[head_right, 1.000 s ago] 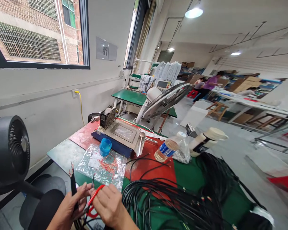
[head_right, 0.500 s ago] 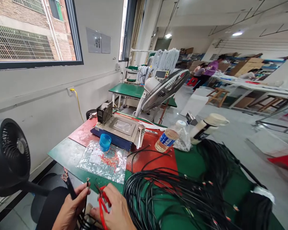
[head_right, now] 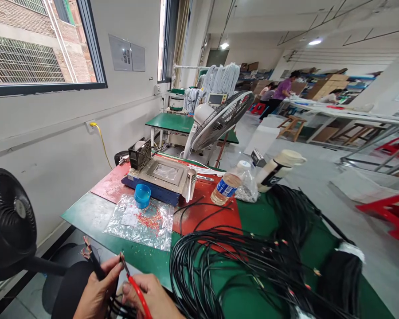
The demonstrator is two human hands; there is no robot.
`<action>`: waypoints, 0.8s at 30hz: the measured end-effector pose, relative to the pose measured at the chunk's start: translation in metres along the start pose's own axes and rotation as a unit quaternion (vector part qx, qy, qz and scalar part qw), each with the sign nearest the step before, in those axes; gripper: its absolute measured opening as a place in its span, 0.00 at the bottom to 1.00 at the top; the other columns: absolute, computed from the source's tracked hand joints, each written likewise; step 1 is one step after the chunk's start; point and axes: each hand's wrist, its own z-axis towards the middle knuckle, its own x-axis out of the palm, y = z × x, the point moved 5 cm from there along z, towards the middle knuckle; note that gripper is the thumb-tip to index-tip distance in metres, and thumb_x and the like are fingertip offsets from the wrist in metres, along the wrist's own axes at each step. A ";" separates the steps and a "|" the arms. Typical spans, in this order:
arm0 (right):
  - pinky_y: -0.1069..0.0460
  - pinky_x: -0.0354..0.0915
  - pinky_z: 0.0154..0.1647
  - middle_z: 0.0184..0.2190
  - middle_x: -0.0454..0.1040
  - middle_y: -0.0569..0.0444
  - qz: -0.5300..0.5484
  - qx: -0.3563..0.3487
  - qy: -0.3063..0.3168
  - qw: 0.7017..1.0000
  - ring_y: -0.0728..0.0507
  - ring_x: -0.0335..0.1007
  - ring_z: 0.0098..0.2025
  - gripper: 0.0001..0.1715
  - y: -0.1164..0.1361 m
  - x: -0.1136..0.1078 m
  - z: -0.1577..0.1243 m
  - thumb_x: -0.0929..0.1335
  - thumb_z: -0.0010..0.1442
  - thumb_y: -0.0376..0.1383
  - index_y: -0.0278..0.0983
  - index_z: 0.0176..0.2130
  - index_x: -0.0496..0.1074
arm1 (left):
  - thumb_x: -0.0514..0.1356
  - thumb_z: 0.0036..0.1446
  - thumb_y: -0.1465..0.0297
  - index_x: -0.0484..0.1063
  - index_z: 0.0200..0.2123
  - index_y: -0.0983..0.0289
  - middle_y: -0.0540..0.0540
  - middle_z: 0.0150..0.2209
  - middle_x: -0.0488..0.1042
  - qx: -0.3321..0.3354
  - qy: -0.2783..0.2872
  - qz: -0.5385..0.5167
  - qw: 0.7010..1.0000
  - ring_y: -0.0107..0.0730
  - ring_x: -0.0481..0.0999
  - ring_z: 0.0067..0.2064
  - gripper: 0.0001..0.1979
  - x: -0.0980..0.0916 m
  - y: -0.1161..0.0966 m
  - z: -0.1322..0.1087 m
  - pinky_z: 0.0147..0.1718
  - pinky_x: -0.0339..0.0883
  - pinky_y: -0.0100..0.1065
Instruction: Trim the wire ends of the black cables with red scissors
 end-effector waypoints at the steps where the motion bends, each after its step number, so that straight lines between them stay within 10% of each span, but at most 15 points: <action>1: 0.59 0.48 0.13 0.15 0.57 0.61 0.008 0.005 0.003 1.000 0.55 0.52 0.14 0.39 0.000 0.000 0.000 0.60 0.47 0.68 0.34 0.26 0.67 | 0.71 0.36 0.62 0.80 0.34 0.65 0.54 0.30 0.77 0.011 0.002 0.009 1.000 0.35 0.73 0.32 0.19 0.000 0.000 0.001 0.32 0.67 0.32; 12: 0.59 0.50 0.15 0.18 0.59 0.61 0.150 0.027 0.032 0.988 0.56 0.54 0.15 0.38 0.008 0.004 -0.009 0.62 0.48 0.66 0.33 0.27 0.67 | 0.67 0.41 0.59 0.80 0.30 0.61 0.54 0.31 0.76 0.162 0.002 0.162 0.974 0.38 0.72 0.37 0.14 -0.010 -0.003 0.007 0.38 0.65 0.31; 24: 0.59 0.48 0.14 0.17 0.58 0.61 0.118 0.019 0.000 0.993 0.56 0.52 0.14 0.38 0.004 0.003 -0.009 0.62 0.48 0.66 0.33 0.27 0.66 | 0.68 0.38 0.57 0.81 0.32 0.63 0.56 0.32 0.78 0.125 -0.021 0.165 0.978 0.40 0.75 0.36 0.19 -0.013 -0.004 0.008 0.36 0.68 0.32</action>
